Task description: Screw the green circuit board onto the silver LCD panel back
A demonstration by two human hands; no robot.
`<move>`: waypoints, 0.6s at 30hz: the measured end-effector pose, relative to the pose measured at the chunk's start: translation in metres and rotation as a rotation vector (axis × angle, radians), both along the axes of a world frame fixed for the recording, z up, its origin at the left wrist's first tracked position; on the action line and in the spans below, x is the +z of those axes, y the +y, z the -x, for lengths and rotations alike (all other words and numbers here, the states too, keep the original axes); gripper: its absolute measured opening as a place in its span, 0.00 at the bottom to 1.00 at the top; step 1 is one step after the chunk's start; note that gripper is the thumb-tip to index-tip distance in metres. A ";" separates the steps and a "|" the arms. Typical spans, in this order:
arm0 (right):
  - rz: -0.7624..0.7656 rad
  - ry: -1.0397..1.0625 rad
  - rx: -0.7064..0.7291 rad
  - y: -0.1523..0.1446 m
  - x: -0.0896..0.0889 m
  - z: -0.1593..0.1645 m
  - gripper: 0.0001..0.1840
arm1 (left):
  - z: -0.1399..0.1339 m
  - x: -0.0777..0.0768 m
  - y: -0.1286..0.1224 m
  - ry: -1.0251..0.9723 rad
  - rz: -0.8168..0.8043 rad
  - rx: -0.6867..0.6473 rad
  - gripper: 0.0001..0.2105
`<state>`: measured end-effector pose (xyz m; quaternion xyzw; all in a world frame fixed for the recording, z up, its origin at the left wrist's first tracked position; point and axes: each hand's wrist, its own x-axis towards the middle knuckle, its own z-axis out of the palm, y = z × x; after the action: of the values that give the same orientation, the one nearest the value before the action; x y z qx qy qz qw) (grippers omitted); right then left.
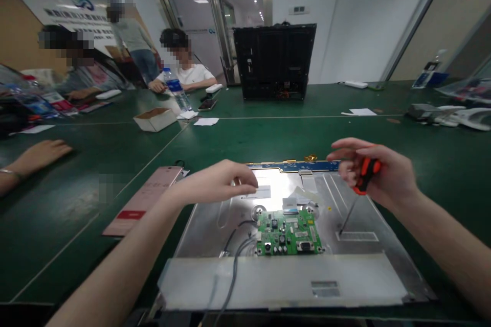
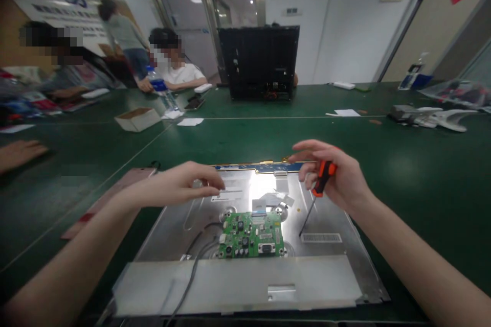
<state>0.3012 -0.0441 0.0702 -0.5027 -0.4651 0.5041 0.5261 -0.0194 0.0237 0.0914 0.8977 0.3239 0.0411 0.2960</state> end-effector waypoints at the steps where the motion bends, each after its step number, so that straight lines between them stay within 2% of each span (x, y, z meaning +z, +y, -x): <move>1: 0.054 0.089 0.044 0.006 -0.009 0.004 0.21 | 0.000 -0.011 0.003 0.054 0.038 -0.015 0.11; 4: 0.174 0.205 0.118 0.019 -0.036 0.006 0.23 | 0.007 -0.038 0.008 0.104 0.111 -0.005 0.10; 6: 0.187 0.226 0.153 0.021 -0.048 0.003 0.25 | 0.012 -0.047 0.008 0.100 0.145 0.040 0.09; 10: 0.133 0.215 0.175 0.020 -0.057 -0.003 0.26 | 0.015 -0.052 0.004 0.115 0.244 0.015 0.09; 18: 0.104 0.286 0.246 0.020 -0.074 0.008 0.26 | 0.012 -0.057 0.006 0.124 0.255 0.036 0.10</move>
<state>0.2928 -0.0242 -0.0041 -0.3920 -0.4170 0.6543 0.4944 -0.0310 0.0299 0.0346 0.8477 0.3602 -0.0505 0.3861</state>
